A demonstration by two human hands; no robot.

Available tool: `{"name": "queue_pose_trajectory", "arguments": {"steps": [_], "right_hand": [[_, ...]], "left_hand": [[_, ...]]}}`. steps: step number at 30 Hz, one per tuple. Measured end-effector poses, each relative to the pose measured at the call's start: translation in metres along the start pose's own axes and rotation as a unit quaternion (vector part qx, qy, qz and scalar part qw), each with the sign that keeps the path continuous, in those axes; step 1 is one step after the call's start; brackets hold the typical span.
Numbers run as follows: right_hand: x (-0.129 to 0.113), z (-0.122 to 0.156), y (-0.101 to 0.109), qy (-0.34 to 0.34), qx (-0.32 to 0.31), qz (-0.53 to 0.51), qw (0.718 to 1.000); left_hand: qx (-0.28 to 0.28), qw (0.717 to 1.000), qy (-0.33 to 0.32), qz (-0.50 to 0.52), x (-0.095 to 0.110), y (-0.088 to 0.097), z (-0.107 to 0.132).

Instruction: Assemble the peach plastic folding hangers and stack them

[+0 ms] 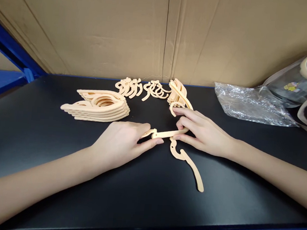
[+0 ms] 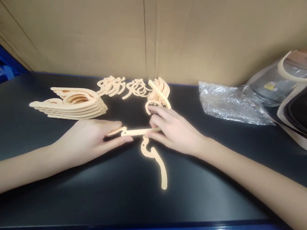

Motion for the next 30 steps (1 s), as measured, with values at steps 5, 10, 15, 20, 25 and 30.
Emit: {"name": "queue_pose_trajectory", "arguments": {"steps": [5, 10, 15, 20, 25, 30], "right_hand": [[-0.001, -0.001, 0.000, 0.004, -0.004, -0.002, 1.000], [-0.001, -0.001, -0.001, 0.006, -0.007, -0.009, 1.000], [-0.001, -0.001, -0.002, 0.006, -0.007, -0.004, 1.000], [-0.002, -0.002, -0.003, 0.008, -0.013, 0.006, 1.000], [-0.003, -0.002, -0.002, 0.018, -0.012, 0.002, 1.000], [-0.003, -0.001, -0.003, 0.014, -0.017, -0.003, 1.000]], "left_hand": [[-0.022, 0.999, -0.041, -0.024, 0.007, -0.004, 0.000], [-0.037, 0.998, -0.036, -0.044, 0.005, -0.007, -0.001], [-0.020, 0.996, -0.058, -0.069, 0.007, -0.008, 0.001], [0.022, 0.986, -0.109, -0.126, 0.013, -0.002, 0.003], [0.064, 0.972, -0.146, -0.173, 0.020, 0.005, 0.003], [0.103, 0.961, -0.171, -0.194, 0.025, 0.012, 0.003]]}}
Point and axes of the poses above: each hand's wrist, its own z-axis away from the middle knuckle, its own y-axis out of the back of the hand, x = y × z, the point moved 9 cm from there along -z, towards the middle knuckle, and after that the axes turned 10 degrees about x, right-handed, at the moved point
